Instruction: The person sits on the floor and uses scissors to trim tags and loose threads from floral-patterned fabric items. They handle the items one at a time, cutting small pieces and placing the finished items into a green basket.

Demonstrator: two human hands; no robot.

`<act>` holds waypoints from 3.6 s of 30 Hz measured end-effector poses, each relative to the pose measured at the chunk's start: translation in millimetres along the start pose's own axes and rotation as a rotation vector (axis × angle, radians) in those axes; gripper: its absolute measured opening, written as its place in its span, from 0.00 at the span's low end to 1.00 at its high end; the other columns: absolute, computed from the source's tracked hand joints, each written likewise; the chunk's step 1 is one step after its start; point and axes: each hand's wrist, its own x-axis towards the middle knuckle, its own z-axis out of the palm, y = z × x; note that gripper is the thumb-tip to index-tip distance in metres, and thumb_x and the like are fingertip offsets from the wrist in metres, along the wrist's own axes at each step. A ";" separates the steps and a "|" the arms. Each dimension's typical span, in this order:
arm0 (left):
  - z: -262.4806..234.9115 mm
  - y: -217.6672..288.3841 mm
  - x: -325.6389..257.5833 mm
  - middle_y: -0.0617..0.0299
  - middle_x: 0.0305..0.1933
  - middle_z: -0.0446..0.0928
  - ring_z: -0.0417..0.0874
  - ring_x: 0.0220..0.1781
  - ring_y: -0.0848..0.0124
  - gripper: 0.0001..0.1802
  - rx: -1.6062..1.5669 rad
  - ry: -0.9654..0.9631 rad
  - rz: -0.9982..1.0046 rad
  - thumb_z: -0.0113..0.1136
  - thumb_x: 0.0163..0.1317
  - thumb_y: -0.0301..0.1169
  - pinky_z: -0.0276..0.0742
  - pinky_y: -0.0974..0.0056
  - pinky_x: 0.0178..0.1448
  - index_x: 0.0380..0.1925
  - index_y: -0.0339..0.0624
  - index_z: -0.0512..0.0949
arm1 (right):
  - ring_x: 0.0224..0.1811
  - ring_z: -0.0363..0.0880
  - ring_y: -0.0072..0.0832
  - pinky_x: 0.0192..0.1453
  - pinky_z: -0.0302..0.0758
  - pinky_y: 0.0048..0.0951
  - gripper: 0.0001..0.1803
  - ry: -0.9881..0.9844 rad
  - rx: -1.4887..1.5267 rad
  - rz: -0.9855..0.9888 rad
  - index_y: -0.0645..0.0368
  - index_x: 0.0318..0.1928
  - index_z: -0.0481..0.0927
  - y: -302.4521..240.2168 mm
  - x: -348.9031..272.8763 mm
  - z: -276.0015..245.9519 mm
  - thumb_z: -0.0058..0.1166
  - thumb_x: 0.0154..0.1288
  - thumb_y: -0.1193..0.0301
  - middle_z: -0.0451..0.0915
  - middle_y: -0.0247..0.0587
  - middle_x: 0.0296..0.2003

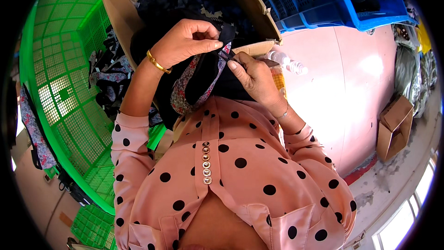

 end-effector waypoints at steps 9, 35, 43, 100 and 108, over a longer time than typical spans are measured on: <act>3.9 0.6 1.6 0.73 0.26 0.76 0.71 0.30 0.87 0.05 -0.046 0.024 -0.002 0.67 0.59 0.27 0.68 0.78 0.33 0.30 0.38 0.81 | 0.24 0.75 0.44 0.31 0.71 0.35 0.20 0.045 0.017 0.016 0.64 0.37 0.76 -7.9 10.3 11.3 0.50 0.71 0.56 0.74 0.49 0.22; 87.4 -21.1 -56.4 0.60 0.28 0.76 0.76 0.30 0.62 0.13 0.928 0.892 0.256 0.71 0.50 0.36 0.74 0.64 0.31 0.32 0.43 0.80 | 0.21 0.59 0.11 0.25 0.56 0.15 0.22 0.112 0.303 -0.032 0.61 0.40 0.72 -2.8 38.2 14.4 0.43 0.74 0.52 0.64 0.25 0.20; 58.2 -19.6 -63.0 0.61 0.26 0.72 0.73 0.29 0.72 0.03 0.067 0.816 0.259 0.60 0.59 0.22 0.67 0.72 0.29 0.27 0.40 0.77 | 0.20 0.55 0.12 0.24 0.54 0.16 0.23 0.008 0.429 -0.044 0.63 0.43 0.72 -0.6 48.4 15.5 0.40 0.75 0.52 0.61 0.25 0.19; 35.9 -51.3 -53.7 0.61 0.38 0.81 0.78 0.38 0.80 0.13 0.066 0.540 0.054 0.60 0.63 0.24 0.73 0.75 0.43 0.47 0.32 0.77 | 0.22 0.66 0.12 0.24 0.63 0.17 0.10 -0.108 0.512 0.075 0.62 0.42 0.73 -8.6 59.3 -12.5 0.58 0.66 0.70 0.71 0.27 0.23; 33.8 -55.1 -51.8 0.58 0.37 0.83 0.79 0.34 0.79 0.14 -0.029 0.513 0.025 0.61 0.62 0.25 0.74 0.74 0.38 0.47 0.32 0.79 | 0.27 0.78 0.30 0.35 0.76 0.26 0.16 0.036 -0.360 -0.562 0.58 0.47 0.76 -7.9 61.4 8.5 0.64 0.59 0.72 0.78 0.43 0.27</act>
